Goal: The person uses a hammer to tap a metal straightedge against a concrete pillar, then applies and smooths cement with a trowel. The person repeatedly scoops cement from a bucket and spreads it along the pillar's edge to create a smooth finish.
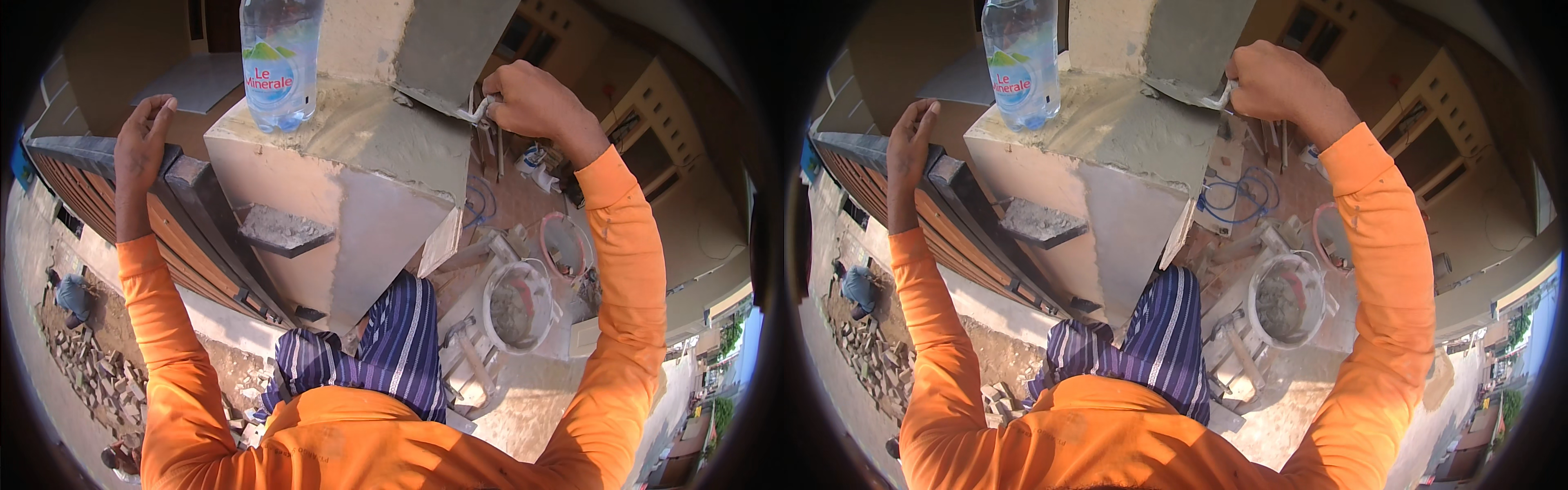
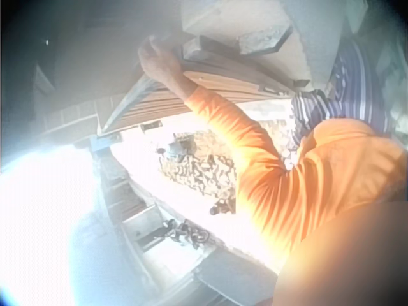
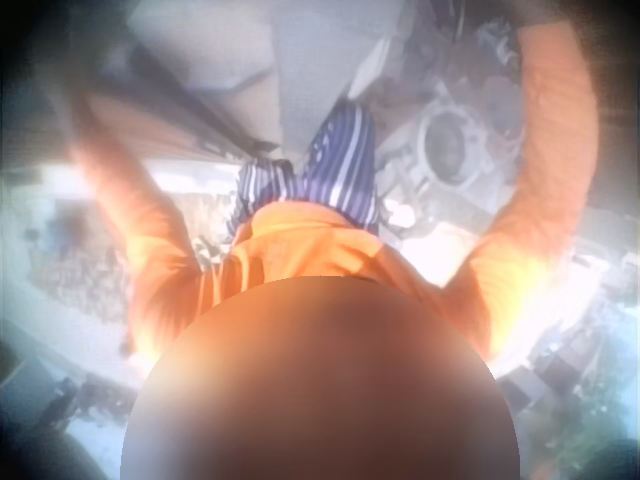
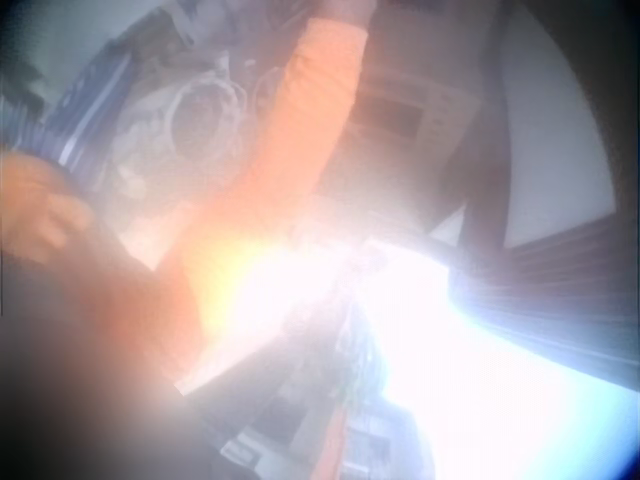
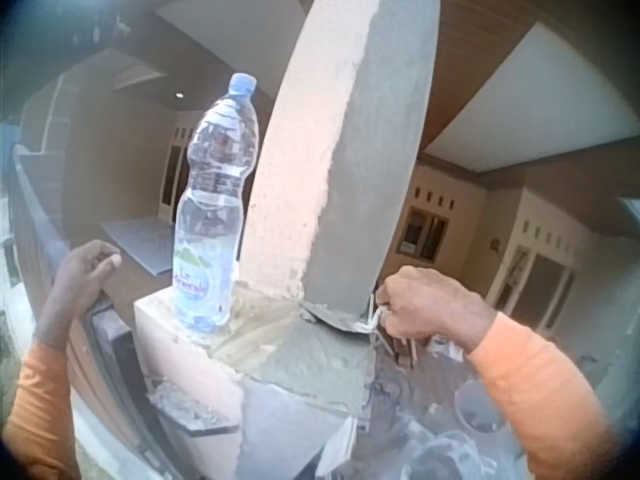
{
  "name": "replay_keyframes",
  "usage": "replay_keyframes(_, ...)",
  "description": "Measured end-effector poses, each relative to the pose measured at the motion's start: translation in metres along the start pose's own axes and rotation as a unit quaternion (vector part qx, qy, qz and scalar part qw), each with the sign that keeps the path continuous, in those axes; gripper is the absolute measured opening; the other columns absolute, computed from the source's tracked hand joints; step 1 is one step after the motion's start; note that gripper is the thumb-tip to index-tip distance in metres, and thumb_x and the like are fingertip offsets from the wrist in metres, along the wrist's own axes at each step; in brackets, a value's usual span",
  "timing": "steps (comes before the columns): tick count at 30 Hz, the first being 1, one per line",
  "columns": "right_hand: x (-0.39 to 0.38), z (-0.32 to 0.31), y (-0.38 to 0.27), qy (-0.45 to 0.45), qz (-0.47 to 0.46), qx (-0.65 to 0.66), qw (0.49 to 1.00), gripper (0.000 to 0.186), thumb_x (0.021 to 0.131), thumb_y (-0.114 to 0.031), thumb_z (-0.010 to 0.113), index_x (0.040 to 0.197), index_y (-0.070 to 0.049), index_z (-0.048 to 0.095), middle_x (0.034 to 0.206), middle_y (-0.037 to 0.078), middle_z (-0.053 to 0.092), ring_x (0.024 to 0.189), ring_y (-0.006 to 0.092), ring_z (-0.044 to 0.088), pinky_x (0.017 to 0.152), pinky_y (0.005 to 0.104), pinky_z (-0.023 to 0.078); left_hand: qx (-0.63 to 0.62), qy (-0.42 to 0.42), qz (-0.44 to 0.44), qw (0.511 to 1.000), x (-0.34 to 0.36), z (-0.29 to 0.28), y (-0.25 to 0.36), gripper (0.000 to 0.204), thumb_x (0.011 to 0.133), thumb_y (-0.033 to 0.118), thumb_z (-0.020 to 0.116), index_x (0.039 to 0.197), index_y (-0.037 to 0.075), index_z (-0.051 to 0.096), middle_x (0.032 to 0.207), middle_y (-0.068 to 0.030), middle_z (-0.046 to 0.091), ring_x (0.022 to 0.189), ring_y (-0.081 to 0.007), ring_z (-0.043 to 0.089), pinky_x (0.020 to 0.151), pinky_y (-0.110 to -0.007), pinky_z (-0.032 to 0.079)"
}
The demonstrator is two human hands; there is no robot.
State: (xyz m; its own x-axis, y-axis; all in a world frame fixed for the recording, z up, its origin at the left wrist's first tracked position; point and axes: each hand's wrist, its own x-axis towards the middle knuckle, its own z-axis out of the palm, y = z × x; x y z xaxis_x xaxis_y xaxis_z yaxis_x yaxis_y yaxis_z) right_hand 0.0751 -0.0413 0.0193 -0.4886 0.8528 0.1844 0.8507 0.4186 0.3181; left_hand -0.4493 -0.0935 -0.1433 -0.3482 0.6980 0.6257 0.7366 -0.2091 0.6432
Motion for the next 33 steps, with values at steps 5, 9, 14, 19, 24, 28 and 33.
replay_keyframes(5,-0.012,-0.006,-0.001,0.016,-0.052,0.024,0.998,0.029,0.073,-0.005,0.062,0.094,0.005,0.079,0.091,0.031,0.073,0.085,0.0513,0.072,0.079,0.0547,0.060,0.040,0.004,0.015,0.999,-0.002,-0.003,0.001,0.048,0.109,0.046,0.069,0.133,0.004,0.076,0.115,-0.0093,0.079,0.110,-0.0185,0.072,0.104,-0.033,0.053)
replay_keyframes(9,-0.037,-0.013,-0.014,0.001,-0.068,0.037,0.997,0.020,0.076,-0.007,0.065,0.089,0.008,0.068,0.083,0.031,0.062,0.077,0.0513,0.060,0.072,0.0549,0.051,0.053,0.013,0.013,0.998,-0.002,-0.004,0.002,0.050,0.109,0.047,0.068,0.133,0.004,0.076,0.115,-0.0096,0.079,0.111,-0.0198,0.073,0.105,-0.034,0.053)
replay_keyframes(14,-0.062,-0.021,-0.033,0.025,-0.094,0.031,0.995,0.017,0.078,-0.009,0.065,0.084,0.008,0.063,0.079,0.029,0.059,0.077,0.0513,0.059,0.071,0.0556,0.050,0.052,0.013,0.016,0.998,-0.001,-0.003,0.001,0.050,0.109,0.047,0.068,0.132,0.004,0.077,0.115,-0.0091,0.079,0.110,-0.0195,0.073,0.105,-0.034,0.053)
replay_keyframes(19,-0.080,-0.028,-0.042,0.063,-0.130,0.016,0.989,0.016,0.076,-0.010,0.064,0.081,0.006,0.067,0.081,0.029,0.064,0.079,0.0518,0.063,0.073,0.0569,0.055,0.041,0.006,0.006,0.999,0.000,-0.004,0.001,0.048,0.109,0.045,0.070,0.132,0.004,0.077,0.115,-0.0089,0.079,0.111,-0.0181,0.073,0.105,-0.033,0.053)
replay_keyframes(24,-0.096,-0.033,-0.039,0.063,-0.175,0.041,0.982,0.018,0.078,-0.008,0.068,0.090,0.005,0.069,0.083,0.023,0.063,0.077,0.0458,0.064,0.070,0.0508,0.051,0.048,0.021,0.007,0.999,-0.001,-0.003,0.000,0.047,0.109,0.045,0.070,0.133,0.006,0.077,0.116,-0.0084,0.080,0.111,-0.0173,0.073,0.104,-0.032,0.053)
replay_keyframes(28,-0.096,-0.049,-0.015,-0.043,-0.153,0.155,0.975,0.021,0.083,-0.008,0.072,0.099,0.004,0.073,0.084,0.020,0.065,0.075,0.0413,0.062,0.069,0.0461,0.049,0.043,0.015,0.005,0.999,-0.001,-0.003,-0.001,0.047,0.109,0.045,0.070,0.133,0.006,0.077,0.116,-0.0085,0.080,0.111,-0.0181,0.073,0.104,-0.033,0.054)
replay_keyframes(33,-0.073,-0.029,0.009,0.002,-0.053,0.131,0.990,0.026,0.089,-0.017,0.073,0.107,0.001,0.078,0.090,0.022,0.073,0.083,0.0447,0.068,0.077,0.0492,0.055,0.017,-0.003,-0.009,1.000,-0.001,-0.003,0.001,0.048,0.110,0.046,0.069,0.134,0.006,0.077,0.118,-0.0101,0.080,0.111,-0.0207,0.074,0.105,-0.034,0.054)
